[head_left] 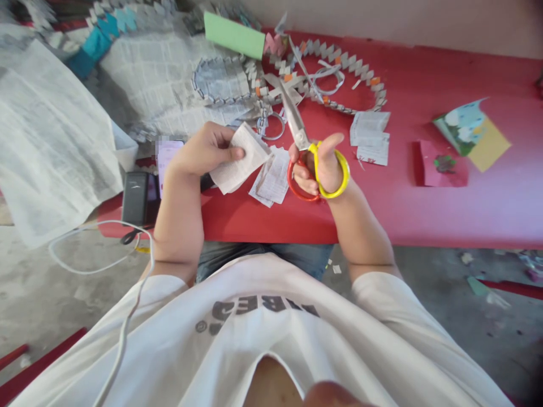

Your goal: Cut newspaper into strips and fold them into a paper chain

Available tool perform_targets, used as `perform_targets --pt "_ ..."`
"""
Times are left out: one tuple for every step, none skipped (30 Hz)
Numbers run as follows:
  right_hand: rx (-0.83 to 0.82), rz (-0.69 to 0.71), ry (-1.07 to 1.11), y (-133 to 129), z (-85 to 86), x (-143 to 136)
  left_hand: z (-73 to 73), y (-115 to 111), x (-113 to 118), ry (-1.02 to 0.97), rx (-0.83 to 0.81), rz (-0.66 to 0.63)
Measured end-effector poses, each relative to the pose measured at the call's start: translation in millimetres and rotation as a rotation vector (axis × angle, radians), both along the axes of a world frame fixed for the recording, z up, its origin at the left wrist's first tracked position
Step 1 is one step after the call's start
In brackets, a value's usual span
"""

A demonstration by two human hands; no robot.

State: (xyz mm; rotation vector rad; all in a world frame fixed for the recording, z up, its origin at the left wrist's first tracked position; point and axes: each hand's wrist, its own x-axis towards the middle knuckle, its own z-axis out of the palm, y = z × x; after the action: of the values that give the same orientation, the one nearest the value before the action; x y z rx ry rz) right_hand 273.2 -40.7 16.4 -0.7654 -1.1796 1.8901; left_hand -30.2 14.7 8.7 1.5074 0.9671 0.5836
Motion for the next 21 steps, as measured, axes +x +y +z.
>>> perform_targets --pt "0.03 -0.083 -0.041 1 0.9 2 -3.0 0 5 -0.047 -0.011 0.048" --pt "0.052 -0.163 -0.094 2 1.5 2 -6.6 0 12 -0.103 -0.027 0.107" --pt "0.064 -0.226 -0.151 2 1.8 1 -10.6 0 19 -0.161 -0.045 0.177" --pt "0.068 -0.268 -0.206 1 2.0 -2 -14.8 0 26 -0.202 -0.069 0.23" --pt "0.068 -0.295 -0.257 0 2.3 -5 -18.9 0 32 -0.23 -0.098 0.266" --pt "0.074 -0.319 -0.303 -1 2.8 -8 -22.6 1 39 -0.256 -0.13 0.284" --pt "0.091 -0.337 -0.345 -2 3.7 -11 -25.7 2 44 -0.279 -0.169 0.287" --pt "0.121 -0.348 -0.385 -3 5.0 -14 -27.9 2 48 -0.311 -0.211 0.279" --pt "0.161 -0.363 -0.423 -5 6.5 -16 -29.3 3 51 -0.349 -0.252 0.265" --pt "0.205 -0.381 -0.459 -7 8.1 -18 -29.8 4 53 -0.384 -0.289 0.251" --pt "0.248 -0.4 -0.493 -10 9.4 -20 -29.7 4 54 -0.412 -0.321 0.242" --pt "0.286 -0.415 -0.524 -13 10.2 -21 -29.2 4 55 -0.433 -0.346 0.241" --pt "0.319 -0.424 -0.55 -16 10.2 -22 -28.5 4 55 -0.447 -0.36 0.249" --pt "0.349 -0.426 -0.572 -19 9.2 -24 -27.8 4 56 -0.454 -0.366 0.26" --pt "0.376 -0.424 -0.589 -21 7.3 -25 -27.4 3 57 -0.453 -0.369 0.265" --pt "0.402 -0.418 -0.604 -23 4.5 -26 -27.5 2 58 -0.45 -0.368 0.261" --pt "0.429 -0.411 -0.616 -25 1.1 -27 -28.2 0 60 -0.444 -0.363 0.251" --pt "0.457 -0.406 -0.626 -26 -2.6 -28 -29.4 -1 62 -0.435 -0.356 0.236" --pt "0.486 -0.404 -0.635 -26 -6.4 -28 -31.0 -2 65 -0.424 -0.353 0.223" --pt "0.518 -0.405 -0.644 -26 -10.1 -28 -32.8 -3 67 -0.412 -0.354 0.216" --pt "0.554 -0.406 -0.655 -25 -13.4 -28 -34.5 -4 70 -0.402 -0.354 0.213"
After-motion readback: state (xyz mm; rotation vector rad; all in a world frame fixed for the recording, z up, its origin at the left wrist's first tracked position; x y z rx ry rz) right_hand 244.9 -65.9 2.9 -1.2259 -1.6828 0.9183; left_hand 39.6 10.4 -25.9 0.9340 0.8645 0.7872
